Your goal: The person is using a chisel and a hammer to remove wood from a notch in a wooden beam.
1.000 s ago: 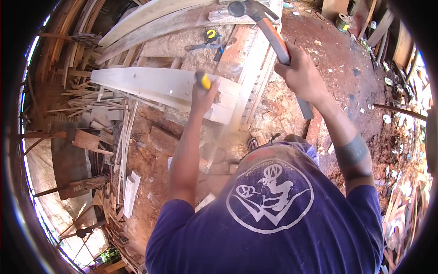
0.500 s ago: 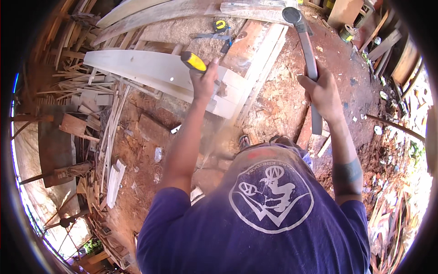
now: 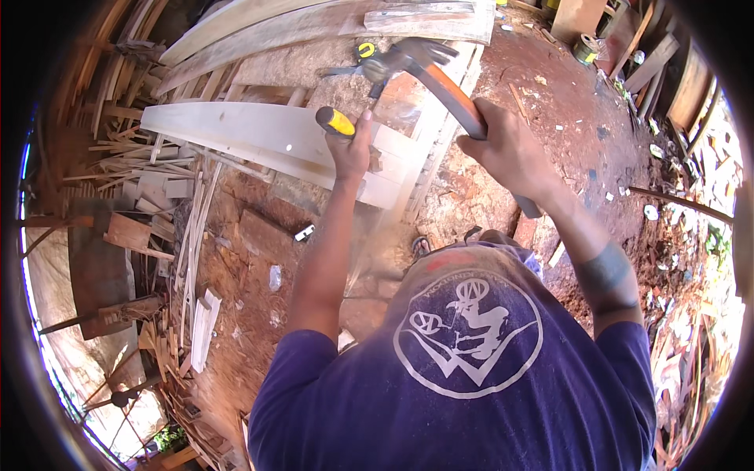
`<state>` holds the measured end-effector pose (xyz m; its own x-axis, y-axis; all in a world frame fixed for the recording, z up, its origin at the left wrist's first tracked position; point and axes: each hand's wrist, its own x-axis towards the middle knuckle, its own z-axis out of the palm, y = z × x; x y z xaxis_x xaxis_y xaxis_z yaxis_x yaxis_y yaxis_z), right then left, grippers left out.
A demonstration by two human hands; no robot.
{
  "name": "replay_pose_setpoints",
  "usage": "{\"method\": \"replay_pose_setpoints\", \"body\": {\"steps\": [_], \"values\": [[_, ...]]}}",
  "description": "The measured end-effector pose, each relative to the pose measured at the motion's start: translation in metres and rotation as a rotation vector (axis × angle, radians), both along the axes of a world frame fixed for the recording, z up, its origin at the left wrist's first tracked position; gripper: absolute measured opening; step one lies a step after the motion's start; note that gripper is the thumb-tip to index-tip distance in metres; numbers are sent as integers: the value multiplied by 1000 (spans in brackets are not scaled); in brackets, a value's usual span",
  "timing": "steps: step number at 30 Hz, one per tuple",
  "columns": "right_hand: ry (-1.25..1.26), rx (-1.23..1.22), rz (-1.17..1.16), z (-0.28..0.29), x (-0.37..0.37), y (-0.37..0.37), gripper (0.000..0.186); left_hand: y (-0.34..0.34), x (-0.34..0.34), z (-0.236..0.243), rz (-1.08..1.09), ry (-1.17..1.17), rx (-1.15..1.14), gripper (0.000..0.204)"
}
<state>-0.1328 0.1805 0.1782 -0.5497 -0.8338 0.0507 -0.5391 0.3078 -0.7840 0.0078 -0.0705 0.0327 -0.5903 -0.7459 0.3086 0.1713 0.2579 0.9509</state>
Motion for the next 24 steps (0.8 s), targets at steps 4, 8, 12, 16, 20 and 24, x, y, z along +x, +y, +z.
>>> {"method": "replay_pose_setpoints", "body": {"steps": [4,8,12,16,20,24], "values": [[371,-312,-2,59,-16,-8,21,4,5,0,13,50,27,41],[125,-426,53,130,-6,-18,22,9,13,-3,30,75,-19,40],[367,-456,103,74,6,-35,18,8,1,-5,29,86,-40,41],[391,-1,269,-4,12,-39,17,6,-2,-15,56,121,-21,40],[472,-91,240,54,4,-36,22,12,3,-1,77,16,41,33],[373,-465,159,96,17,-44,25,8,7,-6,255,-16,-621,26]]}}
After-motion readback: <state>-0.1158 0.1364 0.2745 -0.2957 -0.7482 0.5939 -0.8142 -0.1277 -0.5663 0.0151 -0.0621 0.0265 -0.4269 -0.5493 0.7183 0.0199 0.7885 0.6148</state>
